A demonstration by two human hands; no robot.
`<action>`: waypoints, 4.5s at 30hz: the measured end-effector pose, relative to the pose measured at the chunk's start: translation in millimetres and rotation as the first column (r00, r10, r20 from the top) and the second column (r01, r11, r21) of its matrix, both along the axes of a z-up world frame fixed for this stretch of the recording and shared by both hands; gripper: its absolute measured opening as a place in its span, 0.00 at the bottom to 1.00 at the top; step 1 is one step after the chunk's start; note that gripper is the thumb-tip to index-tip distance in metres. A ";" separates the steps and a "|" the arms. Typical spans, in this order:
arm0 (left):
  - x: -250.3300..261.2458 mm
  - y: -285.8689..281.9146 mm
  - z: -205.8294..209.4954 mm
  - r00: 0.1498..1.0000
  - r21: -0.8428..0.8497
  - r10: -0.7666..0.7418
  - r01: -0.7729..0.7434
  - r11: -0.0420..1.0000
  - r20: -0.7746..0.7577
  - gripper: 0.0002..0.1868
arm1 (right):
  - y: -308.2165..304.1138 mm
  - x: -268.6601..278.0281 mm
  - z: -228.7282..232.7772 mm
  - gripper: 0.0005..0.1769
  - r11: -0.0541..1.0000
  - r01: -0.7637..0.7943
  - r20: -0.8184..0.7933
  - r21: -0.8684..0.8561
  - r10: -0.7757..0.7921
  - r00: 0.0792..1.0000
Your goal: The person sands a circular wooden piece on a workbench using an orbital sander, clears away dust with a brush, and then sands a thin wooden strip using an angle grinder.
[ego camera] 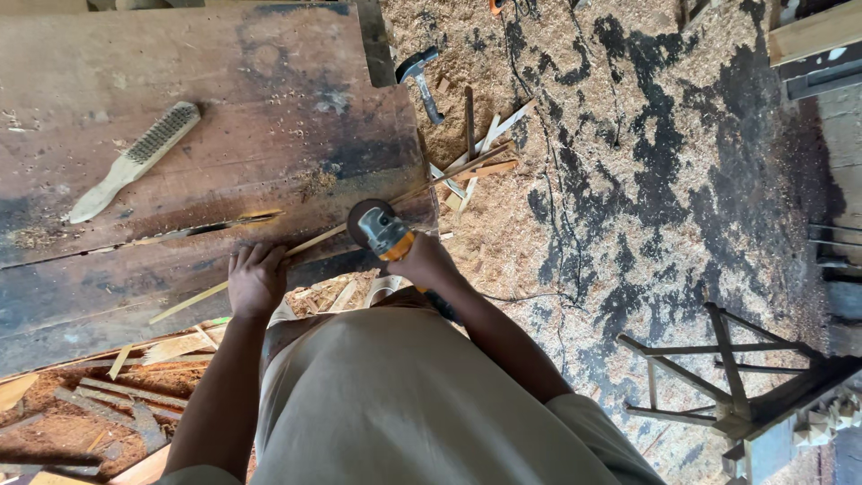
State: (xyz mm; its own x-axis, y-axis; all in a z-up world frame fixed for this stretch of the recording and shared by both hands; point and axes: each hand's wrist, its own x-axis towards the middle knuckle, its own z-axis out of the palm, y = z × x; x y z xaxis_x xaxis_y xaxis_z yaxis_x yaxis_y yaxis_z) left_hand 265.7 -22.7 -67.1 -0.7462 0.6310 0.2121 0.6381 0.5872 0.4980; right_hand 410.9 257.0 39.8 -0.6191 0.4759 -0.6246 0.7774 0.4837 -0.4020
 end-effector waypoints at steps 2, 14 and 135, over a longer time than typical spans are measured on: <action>-0.1 0.6 -0.6 1.000 0.001 0.004 -0.004 1.000 -0.010 0.09 | 16.3 10.4 -4.5 0.29 0.999 0.034 -0.023 -0.027 -0.035 0.999; 1.2 -0.2 -7.2 1.000 -0.019 -0.009 0.008 1.000 -0.029 0.08 | 144.4 64.0 -35.7 0.25 0.940 0.341 0.021 0.014 -0.341 0.940; -8.2 2.6 -5.7 0.999 -0.042 -0.013 0.012 0.999 -0.032 0.08 | 28.4 2.9 7.6 0.32 1.000 0.014 0.002 0.015 -0.015 1.000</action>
